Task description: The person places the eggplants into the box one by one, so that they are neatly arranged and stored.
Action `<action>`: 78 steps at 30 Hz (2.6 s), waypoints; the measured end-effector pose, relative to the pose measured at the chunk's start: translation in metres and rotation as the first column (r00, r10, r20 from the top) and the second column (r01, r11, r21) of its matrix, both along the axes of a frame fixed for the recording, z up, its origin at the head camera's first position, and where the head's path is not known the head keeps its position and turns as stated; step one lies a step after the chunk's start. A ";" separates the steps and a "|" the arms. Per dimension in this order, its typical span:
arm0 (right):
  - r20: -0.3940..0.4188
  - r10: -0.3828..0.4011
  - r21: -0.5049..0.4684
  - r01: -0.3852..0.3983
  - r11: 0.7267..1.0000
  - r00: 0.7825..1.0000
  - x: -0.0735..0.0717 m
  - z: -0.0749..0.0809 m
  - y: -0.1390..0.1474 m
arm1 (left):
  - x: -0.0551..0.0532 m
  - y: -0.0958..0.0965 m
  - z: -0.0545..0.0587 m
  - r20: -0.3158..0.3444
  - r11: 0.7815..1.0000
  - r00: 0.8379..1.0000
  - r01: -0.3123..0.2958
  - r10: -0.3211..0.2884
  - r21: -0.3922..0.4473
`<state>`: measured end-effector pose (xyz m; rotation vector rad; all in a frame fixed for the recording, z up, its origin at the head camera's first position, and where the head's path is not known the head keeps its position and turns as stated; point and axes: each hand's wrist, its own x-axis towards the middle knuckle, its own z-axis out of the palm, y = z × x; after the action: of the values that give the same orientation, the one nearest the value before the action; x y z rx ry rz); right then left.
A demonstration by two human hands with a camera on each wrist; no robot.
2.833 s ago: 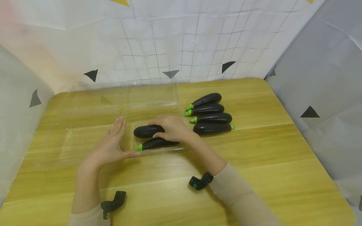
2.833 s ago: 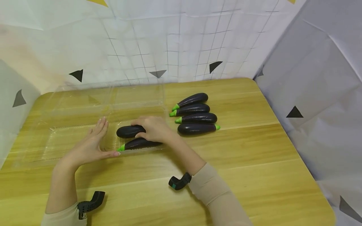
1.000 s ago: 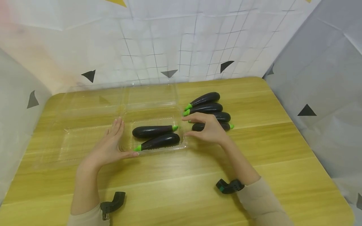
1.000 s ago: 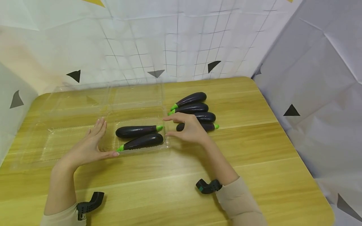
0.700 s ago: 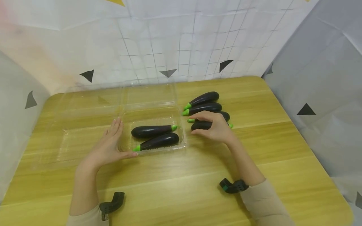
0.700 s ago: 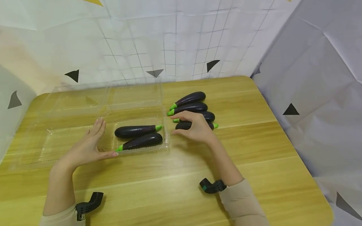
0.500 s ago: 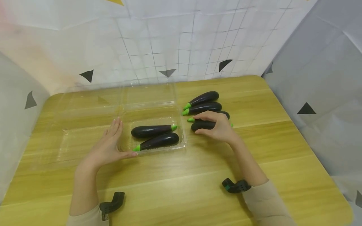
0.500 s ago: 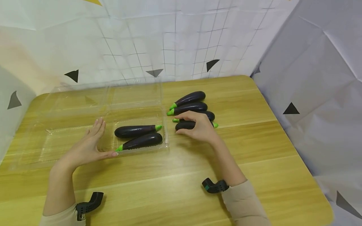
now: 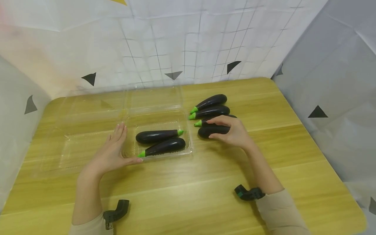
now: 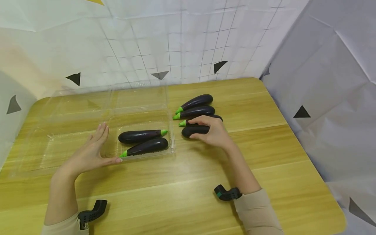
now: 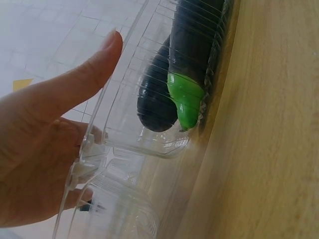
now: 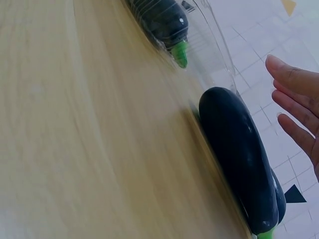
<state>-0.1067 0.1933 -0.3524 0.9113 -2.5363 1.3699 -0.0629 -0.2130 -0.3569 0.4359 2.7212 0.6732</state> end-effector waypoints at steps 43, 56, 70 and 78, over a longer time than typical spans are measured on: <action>0.029 -0.092 0.279 0.080 0.957 0.995 -0.018 -0.062 0.037 | 0.001 0.001 0.001 0.011 1.000 1.000 -0.014 0.014 0.010; -0.009 -0.096 0.222 0.096 0.970 0.995 -0.020 -0.049 0.034 | -0.001 0.001 0.000 -0.004 1.000 1.000 -0.003 0.003 0.009; -0.093 -0.085 0.197 0.101 0.975 0.992 -0.018 -0.024 0.017 | -0.001 0.000 0.000 0.001 1.000 1.000 -0.003 0.003 0.006; -0.121 -0.066 0.183 0.088 0.979 0.990 -0.019 -0.010 0.003 | 0.000 -0.001 0.000 0.002 1.000 1.000 -0.002 0.002 0.012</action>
<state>-0.1256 0.1967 -0.3622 0.8823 -2.6155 1.0394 -0.0633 -0.2136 -0.3569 0.4352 2.7177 0.6911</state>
